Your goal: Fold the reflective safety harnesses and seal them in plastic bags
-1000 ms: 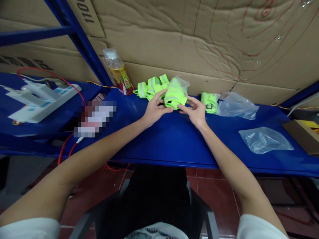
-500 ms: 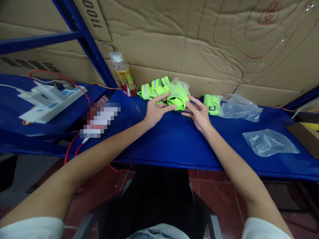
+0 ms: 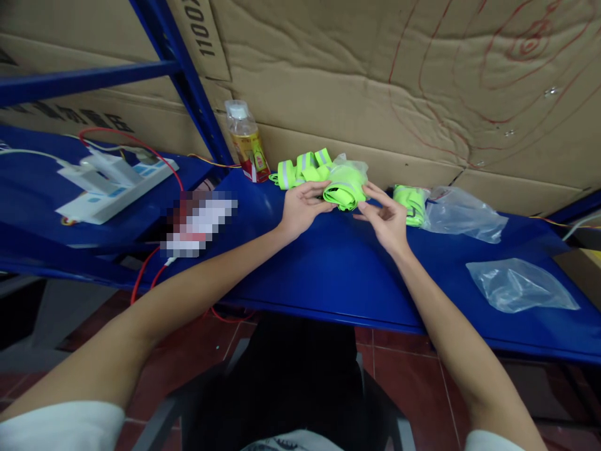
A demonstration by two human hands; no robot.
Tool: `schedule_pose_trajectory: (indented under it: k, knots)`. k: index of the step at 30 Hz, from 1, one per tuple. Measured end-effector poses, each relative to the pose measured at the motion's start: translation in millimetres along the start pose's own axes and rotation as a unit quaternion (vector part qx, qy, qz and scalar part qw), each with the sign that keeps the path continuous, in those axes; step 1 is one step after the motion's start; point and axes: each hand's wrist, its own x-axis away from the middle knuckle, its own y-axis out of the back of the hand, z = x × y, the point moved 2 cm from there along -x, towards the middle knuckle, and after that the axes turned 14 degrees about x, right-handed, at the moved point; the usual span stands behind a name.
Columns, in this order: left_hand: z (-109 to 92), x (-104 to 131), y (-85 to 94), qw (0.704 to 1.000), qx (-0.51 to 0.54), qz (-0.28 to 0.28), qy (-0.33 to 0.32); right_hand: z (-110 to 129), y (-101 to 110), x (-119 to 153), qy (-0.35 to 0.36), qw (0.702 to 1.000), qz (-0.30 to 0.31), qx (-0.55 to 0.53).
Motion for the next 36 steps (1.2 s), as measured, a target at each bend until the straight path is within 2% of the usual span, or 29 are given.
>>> schedule_pose_trajectory:
  k: [4,10,14,17,20,22,27,30,33,36]
  knots:
    - [-6.4,-0.2,-0.1,0.999,-0.048,-0.011,-0.015,0.3,-0.9,2.0,0.047,0.997,0.025,0.048]
    - [-7.6,4.1,-3.7,0.989,-0.13,0.022,-0.073,-3.6,-2.3,2.2,0.057,0.993,-0.001,0.107]
    - [-13.0,5.2,-5.3,0.967,-0.193,0.099,-0.129,-4.2,-1.4,-0.6,0.086,0.989,-0.016,0.117]
    - [-22.1,5.6,-3.3,0.939,-0.246,0.168,-0.17,-8.2,-1.5,-2.1,0.096,0.989,-0.022,0.113]
    - [-29.7,7.0,-0.4,0.907,-0.318,0.212,-0.179,-10.8,-3.0,-0.9,0.105,0.986,-0.032,0.124]
    - [-32.4,8.2,0.2,0.893,-0.354,0.207,-0.187,-9.8,-4.3,1.3,0.114,0.983,-0.039,0.136]
    - [-31.0,9.8,-2.5,0.884,-0.4,0.147,-0.191,-4.8,-5.7,4.4,0.13,0.979,-0.03,0.154]
    - [-31.1,11.0,-4.4,0.875,-0.421,0.135,-0.199,-7.0,-4.5,3.2,0.141,0.977,-0.028,0.16]
    - [-33.3,12.5,-6.6,0.851,-0.462,0.142,-0.205,-10.2,-4.0,2.8,0.151,0.976,-0.038,0.151]
    - [-36.1,13.3,-8.8,0.817,-0.529,0.126,-0.189,-8.9,-5.6,4.7,0.164,0.972,-0.048,0.16]
